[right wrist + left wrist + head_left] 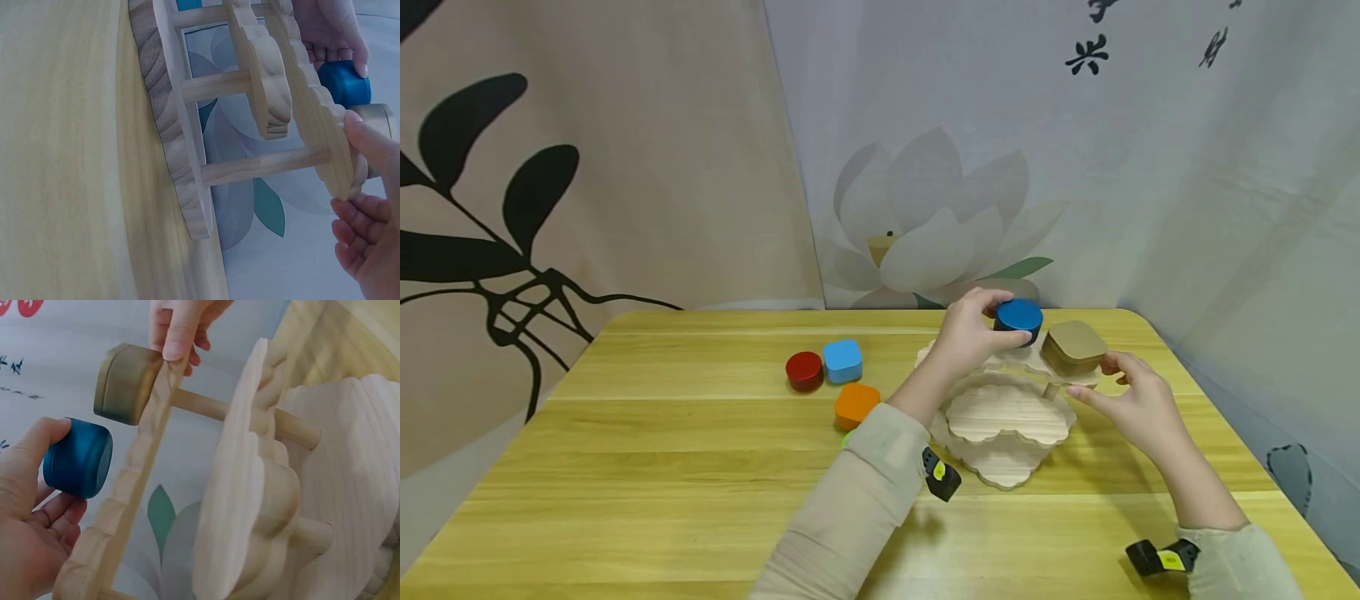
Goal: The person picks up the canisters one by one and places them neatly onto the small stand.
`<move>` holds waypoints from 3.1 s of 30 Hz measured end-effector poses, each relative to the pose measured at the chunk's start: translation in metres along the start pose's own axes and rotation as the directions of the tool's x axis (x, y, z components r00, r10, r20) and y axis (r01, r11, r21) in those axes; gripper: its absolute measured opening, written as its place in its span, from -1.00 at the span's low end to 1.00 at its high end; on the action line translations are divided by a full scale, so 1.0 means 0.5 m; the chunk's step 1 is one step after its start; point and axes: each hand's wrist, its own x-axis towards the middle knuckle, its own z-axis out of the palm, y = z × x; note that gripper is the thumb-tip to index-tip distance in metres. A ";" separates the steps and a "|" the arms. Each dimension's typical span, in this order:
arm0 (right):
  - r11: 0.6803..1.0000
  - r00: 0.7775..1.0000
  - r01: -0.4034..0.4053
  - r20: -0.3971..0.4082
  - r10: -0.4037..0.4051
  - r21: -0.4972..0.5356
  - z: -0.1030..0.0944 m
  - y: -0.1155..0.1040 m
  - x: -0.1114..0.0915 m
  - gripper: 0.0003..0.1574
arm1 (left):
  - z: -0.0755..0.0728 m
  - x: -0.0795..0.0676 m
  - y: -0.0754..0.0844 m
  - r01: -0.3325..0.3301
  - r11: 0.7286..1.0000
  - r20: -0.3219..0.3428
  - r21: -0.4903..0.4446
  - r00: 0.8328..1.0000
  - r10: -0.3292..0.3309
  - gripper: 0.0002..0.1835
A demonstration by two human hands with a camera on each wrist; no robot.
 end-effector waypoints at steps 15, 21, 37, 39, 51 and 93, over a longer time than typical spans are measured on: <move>1.000 1.000 0.003 -0.010 -0.003 0.008 -0.001 0.003 -0.002 -0.15 | 0.021 -0.003 -0.005 0.054 0.998 0.024 0.009 0.998 -0.054 -0.40; 1.000 1.000 0.010 -0.016 -0.010 0.009 -0.002 0.004 -0.002 -0.18 | 0.024 -0.002 -0.010 0.025 0.997 0.032 0.070 0.999 -0.027 -0.40; 1.000 1.000 0.018 -0.008 -0.018 0.013 0.000 0.003 -0.001 -0.15 | 0.010 -0.009 -0.009 0.102 0.994 0.081 -0.032 0.992 -0.099 -0.31; 1.000 1.000 0.017 -0.005 -0.017 0.013 0.001 0.003 0.000 -0.14 | 0.003 -0.010 -0.010 0.101 0.994 0.086 -0.043 0.992 -0.097 -0.30; 1.000 1.000 0.013 -0.001 -0.013 0.018 0.001 0.002 0.003 -0.14 | -0.070 -0.050 -0.008 0.001 0.998 0.011 -0.067 1.000 -0.001 -0.32; 1.000 1.000 0.005 -0.003 -0.005 0.019 0.000 0.000 0.000 -0.14 | -0.320 -0.210 -0.185 0.058 0.998 -0.300 0.012 0.953 -0.052 -0.43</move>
